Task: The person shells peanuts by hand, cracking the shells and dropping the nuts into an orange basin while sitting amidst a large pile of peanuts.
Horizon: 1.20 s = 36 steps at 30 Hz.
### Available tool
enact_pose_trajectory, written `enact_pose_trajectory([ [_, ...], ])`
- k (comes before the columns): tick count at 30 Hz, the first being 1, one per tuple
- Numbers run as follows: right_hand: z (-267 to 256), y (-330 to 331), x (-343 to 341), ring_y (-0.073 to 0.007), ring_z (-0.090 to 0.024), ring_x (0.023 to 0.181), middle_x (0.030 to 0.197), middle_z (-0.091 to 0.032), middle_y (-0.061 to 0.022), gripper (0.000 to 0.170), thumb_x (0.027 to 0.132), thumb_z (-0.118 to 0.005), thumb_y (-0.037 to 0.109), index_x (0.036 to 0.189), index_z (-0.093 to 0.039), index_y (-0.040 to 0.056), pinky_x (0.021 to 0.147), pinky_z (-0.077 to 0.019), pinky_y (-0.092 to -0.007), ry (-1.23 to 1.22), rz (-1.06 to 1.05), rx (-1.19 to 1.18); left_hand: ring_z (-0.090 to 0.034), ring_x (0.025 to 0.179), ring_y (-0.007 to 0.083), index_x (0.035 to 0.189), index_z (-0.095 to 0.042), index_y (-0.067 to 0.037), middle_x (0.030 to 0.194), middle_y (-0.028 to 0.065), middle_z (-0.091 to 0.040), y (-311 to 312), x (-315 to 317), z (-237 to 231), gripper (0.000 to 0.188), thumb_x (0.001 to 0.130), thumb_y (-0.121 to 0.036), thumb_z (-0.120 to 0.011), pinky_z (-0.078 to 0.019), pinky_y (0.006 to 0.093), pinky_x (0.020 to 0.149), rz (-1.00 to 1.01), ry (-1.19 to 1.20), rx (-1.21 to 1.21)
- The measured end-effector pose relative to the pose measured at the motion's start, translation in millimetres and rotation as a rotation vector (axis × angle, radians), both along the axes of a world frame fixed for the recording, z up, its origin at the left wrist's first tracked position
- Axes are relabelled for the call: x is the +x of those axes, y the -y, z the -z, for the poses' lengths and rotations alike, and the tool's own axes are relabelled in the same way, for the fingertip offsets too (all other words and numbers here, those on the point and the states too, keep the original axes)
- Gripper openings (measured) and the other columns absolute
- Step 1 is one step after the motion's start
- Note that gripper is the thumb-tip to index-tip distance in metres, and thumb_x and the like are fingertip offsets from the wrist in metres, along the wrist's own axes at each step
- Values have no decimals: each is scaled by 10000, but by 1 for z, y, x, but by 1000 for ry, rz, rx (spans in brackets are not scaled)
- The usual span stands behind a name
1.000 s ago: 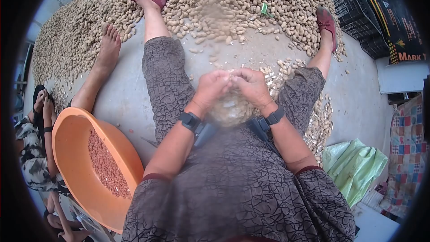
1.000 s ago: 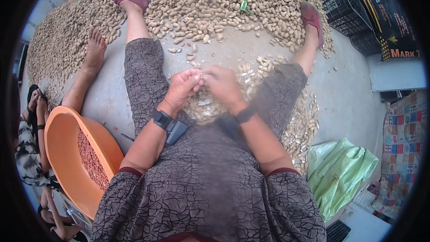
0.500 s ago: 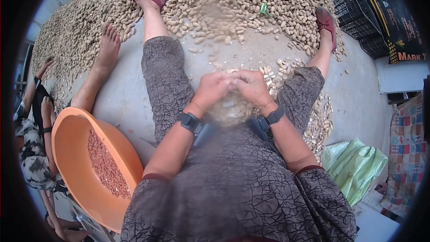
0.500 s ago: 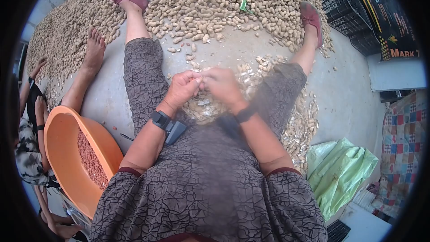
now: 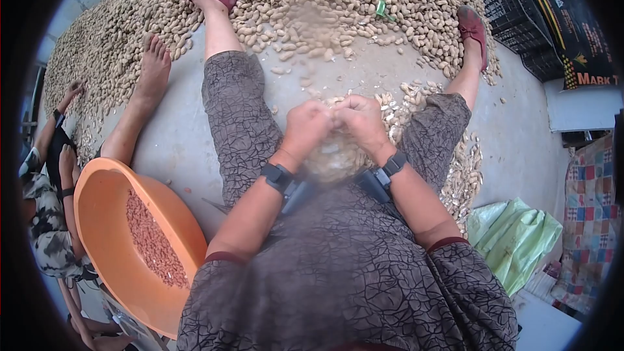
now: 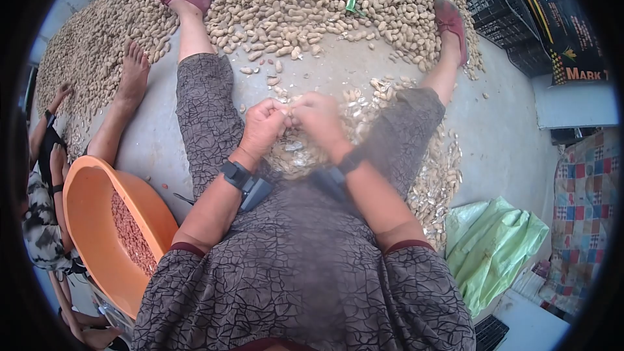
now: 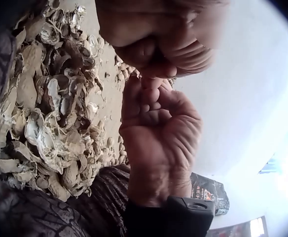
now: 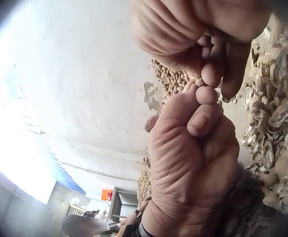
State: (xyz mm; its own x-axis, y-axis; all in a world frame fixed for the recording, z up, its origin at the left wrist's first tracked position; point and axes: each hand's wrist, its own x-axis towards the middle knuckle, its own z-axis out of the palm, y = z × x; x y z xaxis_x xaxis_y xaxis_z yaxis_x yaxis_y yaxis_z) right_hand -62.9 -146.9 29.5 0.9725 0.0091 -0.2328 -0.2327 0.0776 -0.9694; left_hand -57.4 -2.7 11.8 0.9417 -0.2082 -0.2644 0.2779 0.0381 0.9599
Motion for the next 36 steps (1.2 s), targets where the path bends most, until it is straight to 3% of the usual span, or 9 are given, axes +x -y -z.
enact_pose_trajectory([
  [2, -5, -1, -1, -122, -610, 626, 704, -652, -105, 91, 743, -583, 0, 781, -628, -69, 558, -480, -233, -43, 9, 81, -448, 494, 44, 887, -578, 2, 680, 40, -603, -1, 0, 1, 56, 863, -47, -562, -366, 177, 455, -22, -70, -148],
  [9, -3, -1, -3, -127, -607, 633, 718, -644, -99, 107, 760, -555, 7, 800, -620, -67, 577, -484, -235, -57, 49, 165, -445, 492, 51, 904, -540, -9, 721, 60, -601, 1, -1, 1, 39, 875, -29, -522, -353, 172, 433, -68, -175, -335],
  [14, 5, -4, -4, -141, -604, 646, 742, -626, -97, 109, 766, -551, 32, 805, -609, -51, 599, -493, -253, -52, 85, 200, -439, 487, 49, 909, -505, -17, 713, 63, -579, -2, 1, -3, 34, 875, -14, -504, -321, 163, 385, -170, -306, -599],
  [20, 0, -2, -4, -139, -611, 716, 817, -633, -107, 110, 769, -551, 24, 846, -589, -45, 634, -495, -255, -92, 46, 287, -440, 483, 44, 891, -506, -9, 706, 56, -571, -6, 5, 9, 38, 897, -35, -480, -318, 158, 384, -99, -325, -752],
  [24, 0, -3, -4, -136, -608, 707, 795, -633, -97, 90, 768, -571, 23, 832, -589, -38, 629, -492, -255, -30, 28, 197, -448, 502, 45, 872, -532, -6, 711, 50, -573, -6, 5, 17, 98, 917, -83, -492, -316, 156, 388, -97, -332, -629],
  [26, 6, -1, -4, -130, -602, 697, 786, -640, -82, 79, 769, -590, 25, 827, -591, -29, 619, -485, -252, 33, -13, 38, -451, 508, 43, 882, -567, -3, 707, 36, -575, -5, 4, 10, 139, 923, -129, -526, -329, 156, 408, -55, -390, -380],
  [30, 16, 3, -3, -126, -597, 676, 748, -642, -74, 73, 761, -614, 43, 804, -598, -13, 605, -478, -261, 99, 3, -81, -461, 521, 34, 925, -585, 1, 704, 20, -576, -7, 5, 19, 165, 923, -160, -549, -345, 154, 437, -16, -316, -321],
  [32, 15, 5, -2, -155, -608, 657, 730, -642, -98, 86, 753, -615, 80, 792, -619, 4, 601, -477, -288, 191, -31, -358, -457, 528, 31, 941, -588, 3, 700, 10, -573, -7, 5, 20, 161, 921, -152, -550, -354, 152, 464, 84, -244, -287],
  [36, 2, 4, -5, -208, -624, 655, 717, -631, -123, 125, 750, -604, 134, 796, -642, 23, 604, -480, -317, 200, -77, -492, -455, 531, 33, 938, -588, 4, 707, 10, -572, -5, 4, 14, 149, 917, -137, -546, -352, 156, 463, 95, -239, -290],
])
